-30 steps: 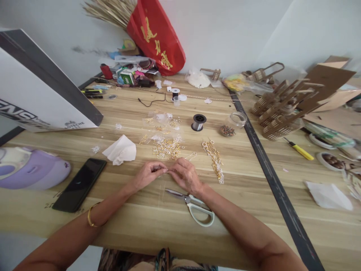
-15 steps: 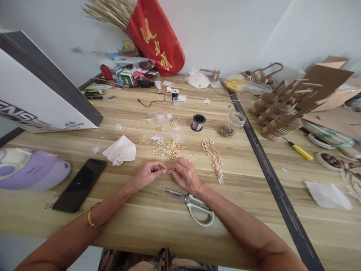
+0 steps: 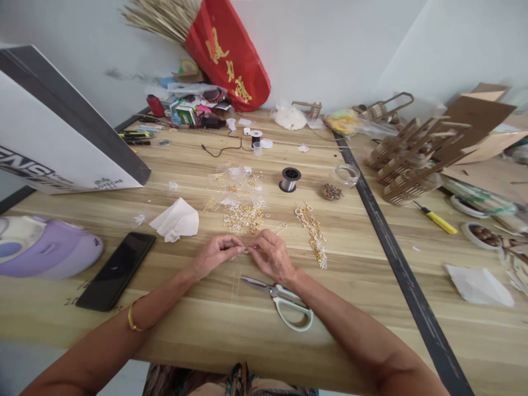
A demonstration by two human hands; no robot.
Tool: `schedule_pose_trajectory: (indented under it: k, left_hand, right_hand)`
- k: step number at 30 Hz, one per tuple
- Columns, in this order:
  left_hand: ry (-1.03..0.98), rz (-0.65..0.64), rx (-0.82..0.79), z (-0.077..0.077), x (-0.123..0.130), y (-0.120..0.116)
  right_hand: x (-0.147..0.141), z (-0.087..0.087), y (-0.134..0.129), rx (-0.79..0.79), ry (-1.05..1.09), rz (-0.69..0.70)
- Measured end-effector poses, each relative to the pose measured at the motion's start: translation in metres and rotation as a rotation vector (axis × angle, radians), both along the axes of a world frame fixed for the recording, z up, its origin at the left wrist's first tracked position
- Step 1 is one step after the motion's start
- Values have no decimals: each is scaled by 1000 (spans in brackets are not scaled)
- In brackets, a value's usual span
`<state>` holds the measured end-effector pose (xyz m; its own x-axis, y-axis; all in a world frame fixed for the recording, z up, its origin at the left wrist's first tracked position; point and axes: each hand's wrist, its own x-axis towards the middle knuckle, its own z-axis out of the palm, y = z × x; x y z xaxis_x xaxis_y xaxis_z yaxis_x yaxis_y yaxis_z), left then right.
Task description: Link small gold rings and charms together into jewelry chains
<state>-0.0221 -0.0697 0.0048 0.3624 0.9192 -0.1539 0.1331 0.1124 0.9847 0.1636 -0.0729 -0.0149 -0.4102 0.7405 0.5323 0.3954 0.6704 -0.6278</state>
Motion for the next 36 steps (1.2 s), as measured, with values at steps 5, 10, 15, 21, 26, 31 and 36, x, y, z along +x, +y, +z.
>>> schedule_pose_trajectory:
  k: [5, 10, 15, 21, 26, 31, 36]
  left_hand:
    - [-26, -10, -54, 2, -2, 0]
    - [-36, -5, -97, 4, -2, -1]
    - [-40, -11, -110, 4, -2, -1]
    - [-49, -26, -114, 4, -2, -1]
    - [-55, -28, -133, 4, -2, -1]
    - [-42, -45, -142, 5, -3, -1]
    - [-40, -44, -134, 4, -3, -2]
  right_hand:
    - [1, -1, -1, 17, 20, 7]
    - [2, -4, 1, 12, 6, 36]
    - [1, -4, 1, 6, -13, 41]
    - [2, -3, 0, 1, -26, 53]
    - [2, -5, 0, 12, -15, 59]
    - [2, -5, 0, 16, -11, 66]
    - [3, -6, 0, 8, -11, 63]
